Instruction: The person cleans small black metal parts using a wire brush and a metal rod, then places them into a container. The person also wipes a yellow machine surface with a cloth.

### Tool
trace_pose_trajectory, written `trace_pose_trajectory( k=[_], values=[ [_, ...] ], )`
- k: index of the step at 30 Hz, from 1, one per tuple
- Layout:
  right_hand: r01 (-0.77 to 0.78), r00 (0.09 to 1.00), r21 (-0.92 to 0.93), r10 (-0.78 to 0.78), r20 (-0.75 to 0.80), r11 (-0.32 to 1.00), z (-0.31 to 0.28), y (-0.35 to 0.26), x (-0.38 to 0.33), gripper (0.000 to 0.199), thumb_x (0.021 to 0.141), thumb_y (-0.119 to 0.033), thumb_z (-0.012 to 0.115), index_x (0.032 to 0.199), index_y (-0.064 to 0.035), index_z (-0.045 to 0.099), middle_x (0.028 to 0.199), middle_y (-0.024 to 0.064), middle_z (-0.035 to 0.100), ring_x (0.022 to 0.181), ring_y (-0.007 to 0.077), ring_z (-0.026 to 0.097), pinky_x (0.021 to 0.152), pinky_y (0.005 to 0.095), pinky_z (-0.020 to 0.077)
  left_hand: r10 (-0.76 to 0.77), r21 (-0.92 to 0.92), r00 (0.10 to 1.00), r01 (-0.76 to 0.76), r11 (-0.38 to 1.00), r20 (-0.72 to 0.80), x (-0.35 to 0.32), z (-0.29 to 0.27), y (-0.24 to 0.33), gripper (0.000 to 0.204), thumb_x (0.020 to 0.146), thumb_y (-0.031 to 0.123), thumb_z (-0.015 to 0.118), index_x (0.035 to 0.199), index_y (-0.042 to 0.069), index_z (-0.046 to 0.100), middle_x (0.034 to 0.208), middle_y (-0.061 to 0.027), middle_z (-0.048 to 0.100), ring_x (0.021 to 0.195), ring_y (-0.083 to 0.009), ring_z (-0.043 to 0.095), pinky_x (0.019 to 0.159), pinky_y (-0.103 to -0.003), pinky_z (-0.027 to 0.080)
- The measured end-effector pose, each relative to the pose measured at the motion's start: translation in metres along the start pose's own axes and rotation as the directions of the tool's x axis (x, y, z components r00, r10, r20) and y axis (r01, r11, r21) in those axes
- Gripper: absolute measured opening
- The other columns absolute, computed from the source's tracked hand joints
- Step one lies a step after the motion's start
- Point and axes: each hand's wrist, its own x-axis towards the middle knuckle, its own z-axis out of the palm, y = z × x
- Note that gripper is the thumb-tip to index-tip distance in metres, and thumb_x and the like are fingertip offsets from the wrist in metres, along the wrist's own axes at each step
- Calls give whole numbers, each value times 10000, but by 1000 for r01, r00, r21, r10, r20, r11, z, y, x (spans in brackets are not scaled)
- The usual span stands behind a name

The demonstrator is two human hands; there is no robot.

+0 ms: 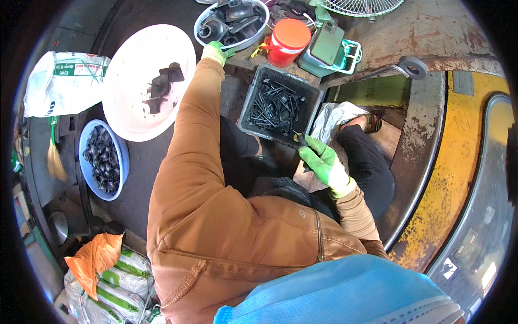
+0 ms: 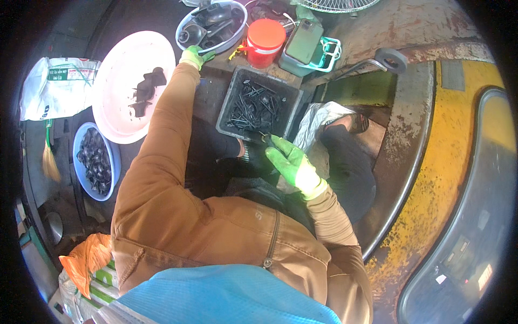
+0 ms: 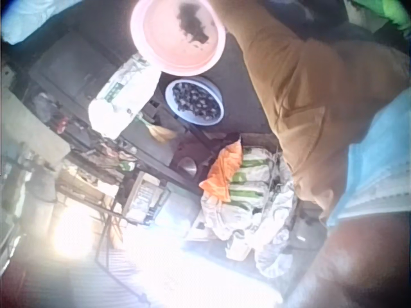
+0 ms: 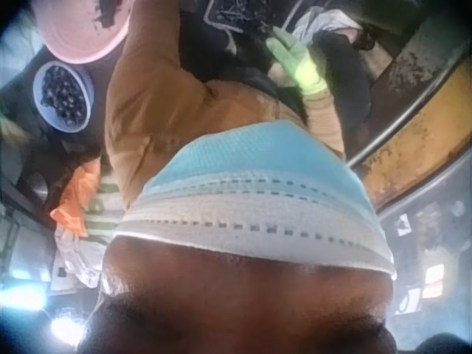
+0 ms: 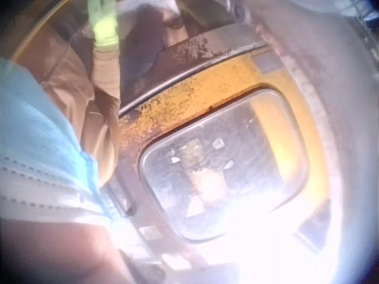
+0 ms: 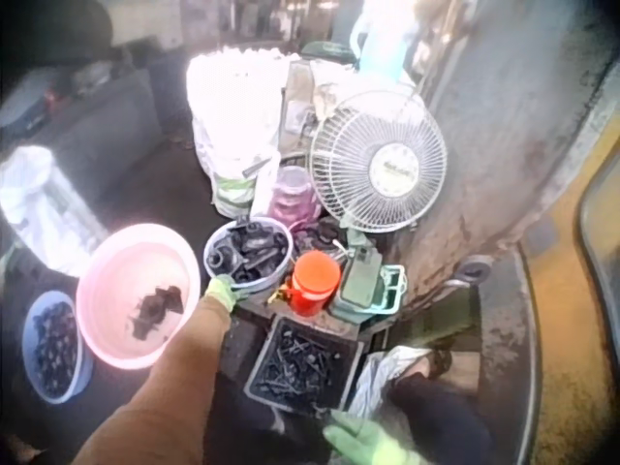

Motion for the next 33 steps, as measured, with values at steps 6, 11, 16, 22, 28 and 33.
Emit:
trace_pose_trajectory(
  k=[6,11,16,22,28,33],
  values=[
    [56,998,37,-56,8,998,-2,-4,-3,416,950,-141,601,1329,11,523,936,-34,596,791,35,510,692,197,435,33,-4,983,-34,999,-183,-18,-50,16,493,694,566,757,789,83,719,872,-155,675,916,-352,626,767,-405,502],
    [68,996,113,-74,48,991,-6,1,-7,507,947,-234,611,1368,12,471,1231,64,589,1082,114,535,880,281,477,-368,-959,911,86,-268,185,-30,-80,10,280,873,24,501,1085,-159,493,1190,-288,494,1110,-444,515,840,-665,542],
    [167,984,91,-161,-69,982,-17,1,-11,510,933,-218,632,1352,26,477,1212,75,610,1088,128,554,917,263,457,208,-61,884,-256,965,-419,-132,-116,-11,379,635,265,884,738,20,613,607,-78,595,562,-199,538,589,-342,469],
    [367,911,273,-284,-298,889,-41,-7,-32,444,925,-269,633,1290,-24,570,880,-13,630,732,48,540,650,189,438,-402,-959,875,211,-187,270,-220,-107,11,136,791,-37,538,920,-76,551,877,-186,512,819,-348,599,715,-654,568],
    [464,858,535,-209,-469,706,-55,8,-54,408,978,-226,539,1335,-28,516,790,-8,545,573,57,467,488,182,367,-72,-963,972,233,135,224,-283,-34,20,205,787,-7,613,982,-69,611,943,-199,599,797,-356,651,703,-505,593],
    [464,882,627,-258,-395,625,-66,10,-57,253,950,-241,552,1129,-82,634,743,33,619,608,147,557,569,260,454,436,-304,900,-413,858,8,-292,3,44,398,698,83,794,1054,-13,645,936,-143,695,871,-258,687,769,-337,552]
  ],
)
